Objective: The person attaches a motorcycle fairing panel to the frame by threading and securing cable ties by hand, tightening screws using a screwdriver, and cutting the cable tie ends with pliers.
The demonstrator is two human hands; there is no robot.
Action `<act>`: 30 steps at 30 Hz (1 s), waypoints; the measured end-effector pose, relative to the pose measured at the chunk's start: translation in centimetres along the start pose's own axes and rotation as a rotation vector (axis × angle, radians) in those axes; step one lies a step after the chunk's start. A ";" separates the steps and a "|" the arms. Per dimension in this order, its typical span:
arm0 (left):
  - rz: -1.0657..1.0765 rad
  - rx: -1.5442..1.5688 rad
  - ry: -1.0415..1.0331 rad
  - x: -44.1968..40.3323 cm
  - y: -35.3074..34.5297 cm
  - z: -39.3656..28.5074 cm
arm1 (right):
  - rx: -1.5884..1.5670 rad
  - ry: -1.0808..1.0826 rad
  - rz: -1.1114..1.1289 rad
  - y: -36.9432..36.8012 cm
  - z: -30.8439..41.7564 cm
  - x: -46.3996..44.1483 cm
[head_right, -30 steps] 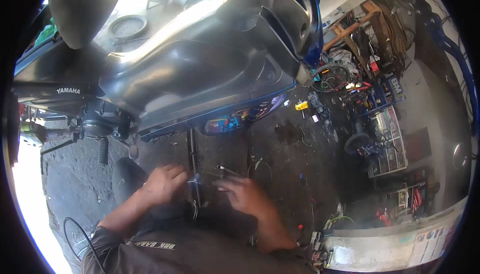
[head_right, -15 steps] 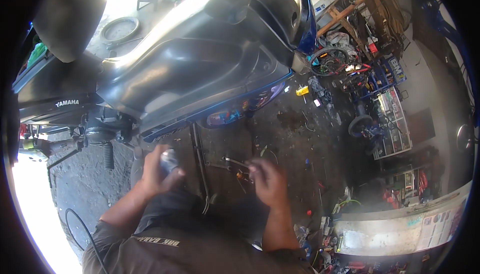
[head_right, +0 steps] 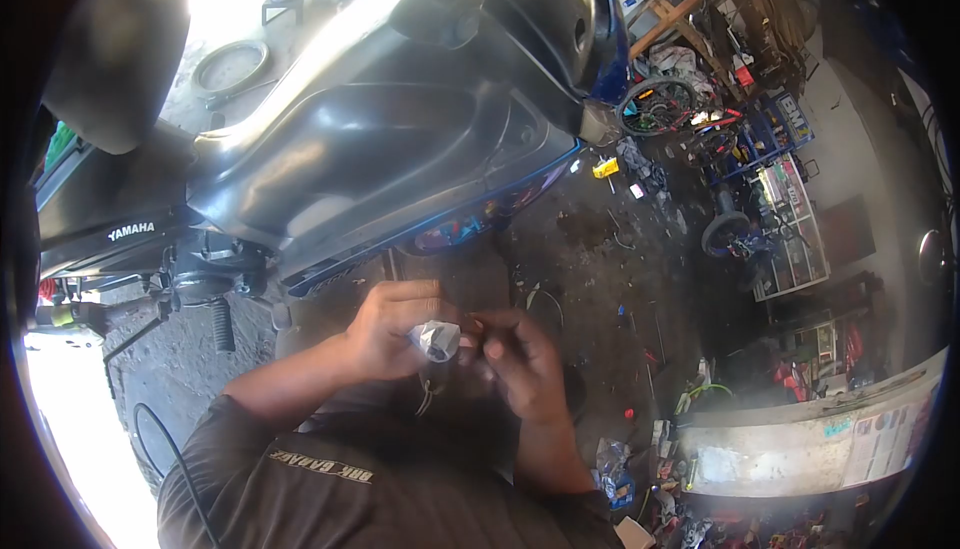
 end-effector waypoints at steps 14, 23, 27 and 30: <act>-0.017 -0.814 0.135 -4.6 6.7 0.0 | 0.498 0.312 -0.377 -1.0 6.2 -4.0; 0.027 -0.744 0.141 -5.0 6.8 0.3 | 0.512 0.280 -0.362 -1.4 6.4 -4.7; 0.016 -0.738 0.141 -4.9 6.9 0.4 | 0.485 0.263 -0.353 -1.5 6.0 -5.0; 0.008 -0.727 0.132 -4.8 6.9 0.5 | 0.466 0.285 -0.351 -1.6 6.0 -5.2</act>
Point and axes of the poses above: each hand's wrist, its own x-axis away from the middle knuckle, its own y-axis out of the back of the hand, z = x × y, the point moved 8 cm from there along -x, towards the middle knuckle, and after that the axes turned 7 degrees about -y, right-handed, at the moved point
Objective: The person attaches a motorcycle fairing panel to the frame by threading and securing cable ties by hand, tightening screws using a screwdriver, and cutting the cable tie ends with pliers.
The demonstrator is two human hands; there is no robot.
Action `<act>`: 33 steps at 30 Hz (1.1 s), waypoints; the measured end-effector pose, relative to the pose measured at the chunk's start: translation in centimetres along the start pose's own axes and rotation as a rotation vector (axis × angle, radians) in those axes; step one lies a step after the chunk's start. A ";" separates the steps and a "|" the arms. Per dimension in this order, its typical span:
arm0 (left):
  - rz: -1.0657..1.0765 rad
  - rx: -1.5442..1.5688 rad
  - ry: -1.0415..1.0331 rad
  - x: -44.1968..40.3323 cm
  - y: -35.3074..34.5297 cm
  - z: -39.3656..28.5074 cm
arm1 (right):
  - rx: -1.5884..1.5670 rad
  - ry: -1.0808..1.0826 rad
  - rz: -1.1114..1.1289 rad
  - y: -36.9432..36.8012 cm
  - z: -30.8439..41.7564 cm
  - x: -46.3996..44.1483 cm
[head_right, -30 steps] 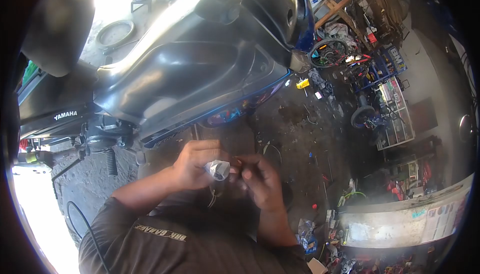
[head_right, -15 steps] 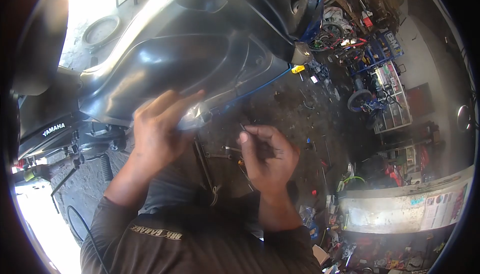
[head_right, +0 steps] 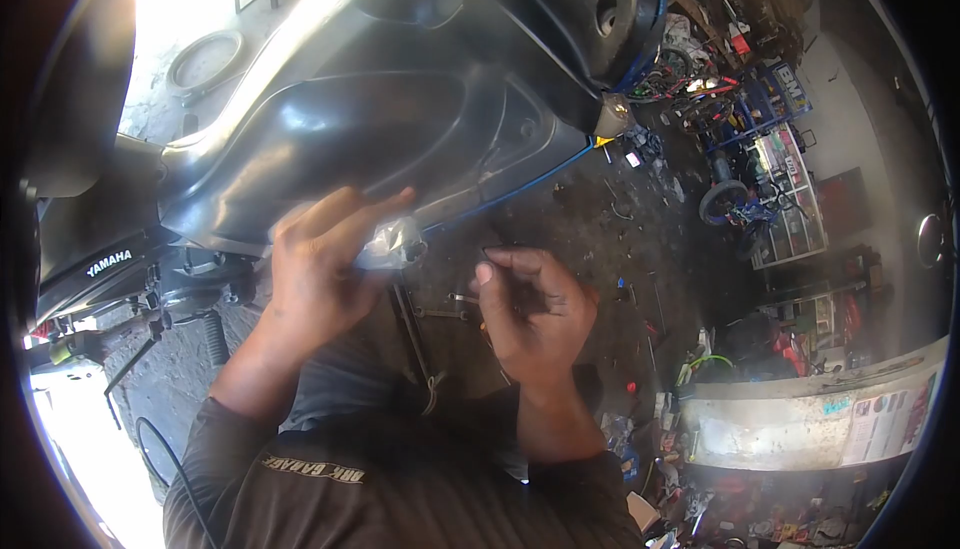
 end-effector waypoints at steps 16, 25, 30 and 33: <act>-0.228 -0.009 -0.130 2.9 0.0 -2.0 | -0.067 0.020 0.045 -1.9 0.1 -1.7; -0.130 0.077 0.041 2.9 -0.9 -2.6 | -0.090 0.081 0.083 -1.9 0.1 -2.0; -0.135 0.136 0.060 2.5 -0.9 -2.4 | -0.034 0.087 0.051 -2.0 0.8 -1.9; -0.198 0.113 0.059 2.4 -0.6 -2.2 | 0.183 0.200 0.022 -1.0 2.6 -1.4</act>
Point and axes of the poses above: each hand's wrist, its own x-axis away from the middle knuckle, its own y-axis out of the back of the hand, z = x × y, the point moved 8 cm from there along -x, towards the middle knuckle, and after that the axes turned 7 degrees about -y, right-handed, at the moved point
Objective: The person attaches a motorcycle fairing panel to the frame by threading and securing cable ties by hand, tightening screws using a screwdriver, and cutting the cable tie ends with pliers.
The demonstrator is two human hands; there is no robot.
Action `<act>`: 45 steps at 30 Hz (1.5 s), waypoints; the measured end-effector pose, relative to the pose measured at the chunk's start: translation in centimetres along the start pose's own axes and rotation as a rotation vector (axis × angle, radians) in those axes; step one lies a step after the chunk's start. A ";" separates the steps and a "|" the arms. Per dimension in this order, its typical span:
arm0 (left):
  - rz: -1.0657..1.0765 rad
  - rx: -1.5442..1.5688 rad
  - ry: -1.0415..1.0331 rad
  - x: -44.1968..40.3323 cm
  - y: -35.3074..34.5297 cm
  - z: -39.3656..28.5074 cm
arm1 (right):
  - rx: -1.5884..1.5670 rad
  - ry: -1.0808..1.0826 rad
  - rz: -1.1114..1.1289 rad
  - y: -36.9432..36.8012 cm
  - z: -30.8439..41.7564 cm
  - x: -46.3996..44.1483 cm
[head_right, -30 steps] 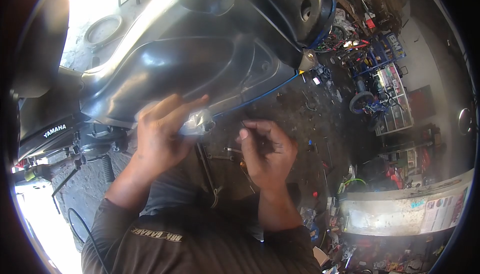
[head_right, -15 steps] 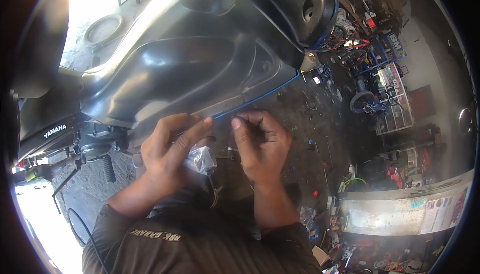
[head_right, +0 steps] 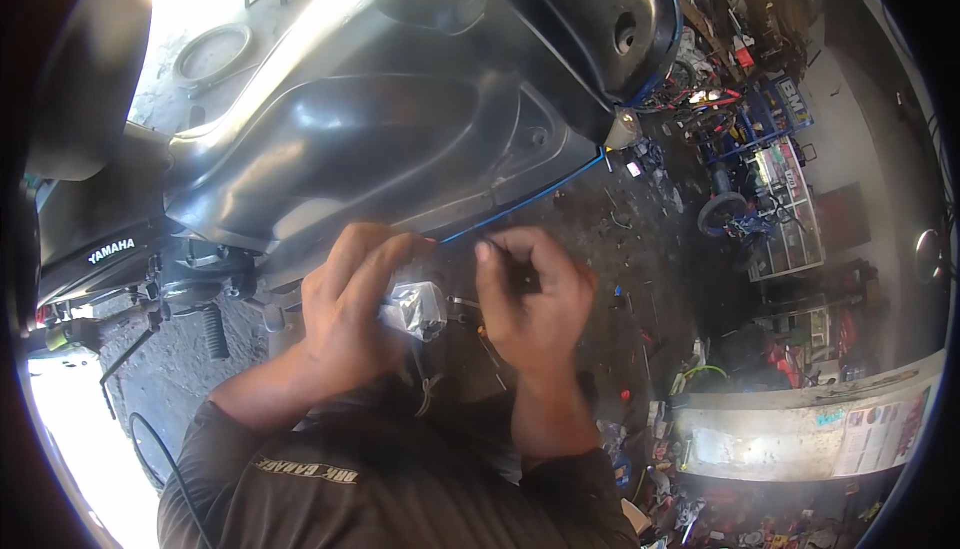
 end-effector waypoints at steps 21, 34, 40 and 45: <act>0.059 0.081 0.021 0.5 0.1 0.7 | 1.178 1.247 0.247 -4.6 13.5 -2.1; 0.052 0.028 0.030 0.6 0.3 0.8 | 1.061 1.215 0.398 -6.5 13.3 -1.9; 0.040 0.063 0.029 0.5 0.6 1.0 | 1.189 1.177 0.550 -7.1 11.7 -2.2; 0.120 0.113 0.039 0.3 0.6 1.1 | 1.091 1.262 0.446 -5.7 13.9 -1.6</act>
Point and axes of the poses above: each hand's wrist, its own x-axis away from the middle knuckle, its own y-axis out of the back of the hand, z = x × y, the point moved 8 cm from there along -x, towards the middle knuckle, and after that the axes turned 7 degrees about -y, right-handed, at the moved point
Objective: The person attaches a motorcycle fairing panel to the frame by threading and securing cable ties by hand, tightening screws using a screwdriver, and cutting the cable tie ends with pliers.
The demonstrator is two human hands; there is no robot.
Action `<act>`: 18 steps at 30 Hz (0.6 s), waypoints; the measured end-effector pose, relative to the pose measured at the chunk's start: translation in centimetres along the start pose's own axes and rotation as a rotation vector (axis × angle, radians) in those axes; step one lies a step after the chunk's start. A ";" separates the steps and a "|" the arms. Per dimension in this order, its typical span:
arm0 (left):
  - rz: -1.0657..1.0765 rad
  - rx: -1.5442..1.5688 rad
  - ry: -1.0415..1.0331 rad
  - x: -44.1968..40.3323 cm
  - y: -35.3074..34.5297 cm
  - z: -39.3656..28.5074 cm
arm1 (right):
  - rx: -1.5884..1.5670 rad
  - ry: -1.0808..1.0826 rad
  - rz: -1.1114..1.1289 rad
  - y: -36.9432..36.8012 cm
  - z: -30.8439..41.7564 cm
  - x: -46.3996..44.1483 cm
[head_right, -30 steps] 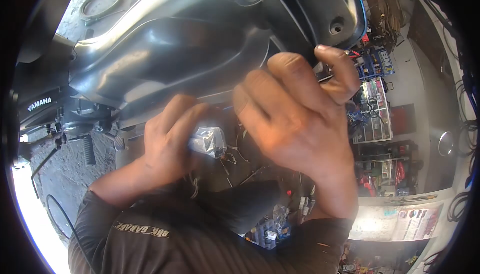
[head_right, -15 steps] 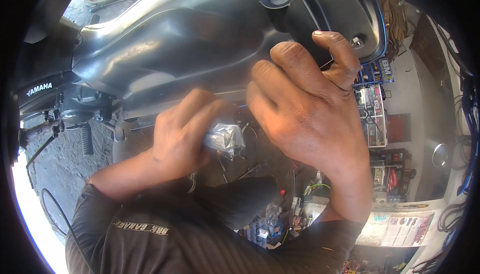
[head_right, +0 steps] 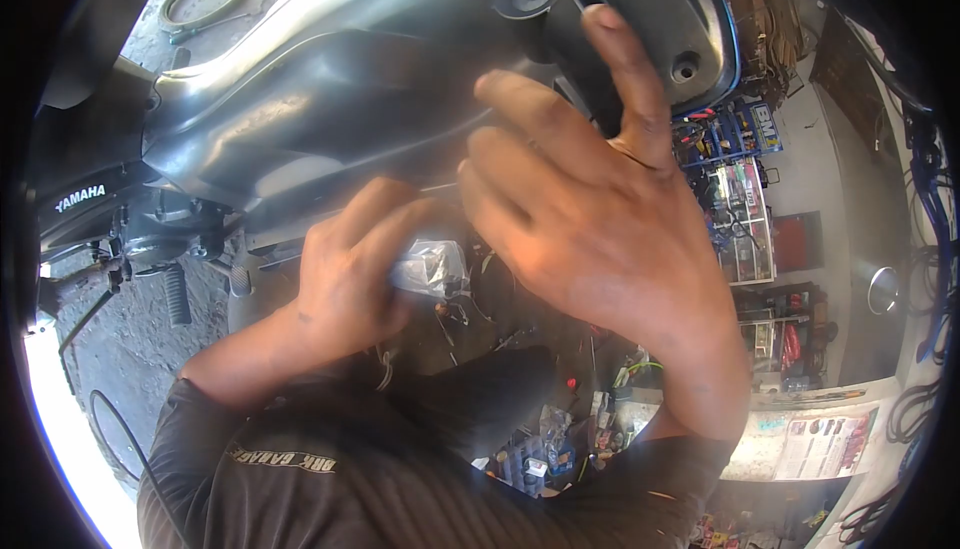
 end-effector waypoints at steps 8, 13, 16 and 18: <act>-0.029 0.018 0.025 0.2 0.3 -0.5 | -0.042 -0.252 -0.331 4.2 -1.1 2.5; -0.053 0.019 0.014 1.1 0.5 -0.3 | -0.847 -0.621 -0.792 -1.8 -0.5 10.0; -0.154 0.129 0.014 2.5 0.9 0.0 | -0.906 -0.866 -0.800 -5.3 1.5 10.8; -0.204 0.110 -0.016 2.5 1.3 0.1 | -0.848 -0.905 -0.808 -5.5 0.7 10.1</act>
Point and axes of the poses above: each hand's wrist, its own x-axis away from the middle knuckle, its own y-axis out of the back of the hand, z = x × y, the point moved 8 cm from there along -x, towards the middle knuckle, and after that the axes turned 7 degrees about -y, right-handed, at the moved point
